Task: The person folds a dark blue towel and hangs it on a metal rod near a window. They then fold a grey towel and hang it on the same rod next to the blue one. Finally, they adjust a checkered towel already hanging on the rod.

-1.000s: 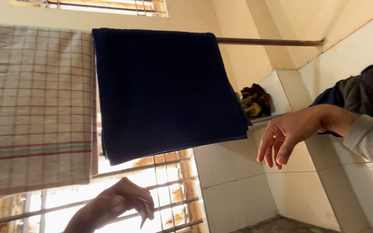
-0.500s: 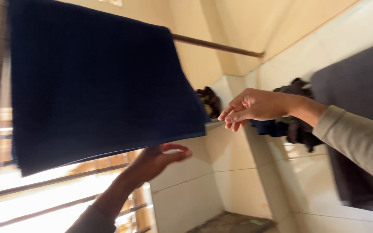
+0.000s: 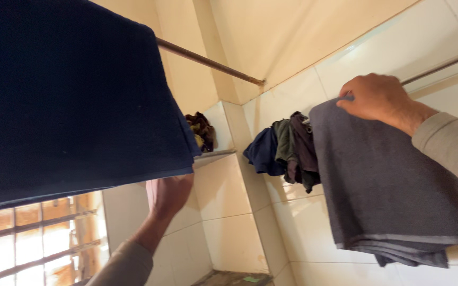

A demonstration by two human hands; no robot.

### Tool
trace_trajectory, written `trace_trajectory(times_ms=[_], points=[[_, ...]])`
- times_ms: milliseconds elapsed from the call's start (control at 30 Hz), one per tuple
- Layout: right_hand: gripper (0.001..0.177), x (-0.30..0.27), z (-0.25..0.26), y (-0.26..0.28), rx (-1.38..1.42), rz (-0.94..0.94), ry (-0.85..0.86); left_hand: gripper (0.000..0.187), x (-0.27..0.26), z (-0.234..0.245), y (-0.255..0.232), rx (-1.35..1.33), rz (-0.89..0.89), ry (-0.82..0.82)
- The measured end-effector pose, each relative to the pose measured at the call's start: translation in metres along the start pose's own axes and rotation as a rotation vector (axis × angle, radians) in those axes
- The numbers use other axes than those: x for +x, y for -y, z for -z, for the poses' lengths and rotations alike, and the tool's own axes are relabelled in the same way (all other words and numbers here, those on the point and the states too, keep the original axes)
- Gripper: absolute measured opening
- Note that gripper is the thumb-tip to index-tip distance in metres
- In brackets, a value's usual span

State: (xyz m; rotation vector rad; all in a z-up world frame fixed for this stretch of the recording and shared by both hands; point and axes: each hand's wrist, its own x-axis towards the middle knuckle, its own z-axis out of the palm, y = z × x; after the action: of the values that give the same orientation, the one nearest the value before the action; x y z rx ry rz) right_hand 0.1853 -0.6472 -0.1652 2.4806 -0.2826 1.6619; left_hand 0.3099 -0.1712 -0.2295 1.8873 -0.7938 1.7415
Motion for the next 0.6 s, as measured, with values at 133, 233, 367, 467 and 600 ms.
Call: trace_trajectory(times_ms=[133, 233, 367, 467, 600], points=[[0.05, -0.006, -0.005, -0.041, -0.118, -0.049, -0.174, 0.076, -0.037, -0.03, -0.026, -0.027, -0.044, -0.148], [0.067, -0.006, 0.001, -0.052, -0.151, -0.166, -0.068, 0.099, -0.056, -0.044, -0.041, -0.041, -0.159, -0.123], [0.084, -0.012, 0.008, -0.055, -0.18, -0.364, 0.134, 0.1, -0.071, -0.062, -0.07, -0.034, -0.173, 0.06], [0.082, -0.013, -0.001, -0.058, -0.224, -0.42, 0.242, 0.095, -0.069, -0.073, -0.093, -0.072, -0.185, 0.116], [0.07, -0.007, -0.021, -0.07, -0.007, -0.389, 0.33, 0.091, -0.06, -0.085, -0.128, -0.157, -0.245, 0.187]])
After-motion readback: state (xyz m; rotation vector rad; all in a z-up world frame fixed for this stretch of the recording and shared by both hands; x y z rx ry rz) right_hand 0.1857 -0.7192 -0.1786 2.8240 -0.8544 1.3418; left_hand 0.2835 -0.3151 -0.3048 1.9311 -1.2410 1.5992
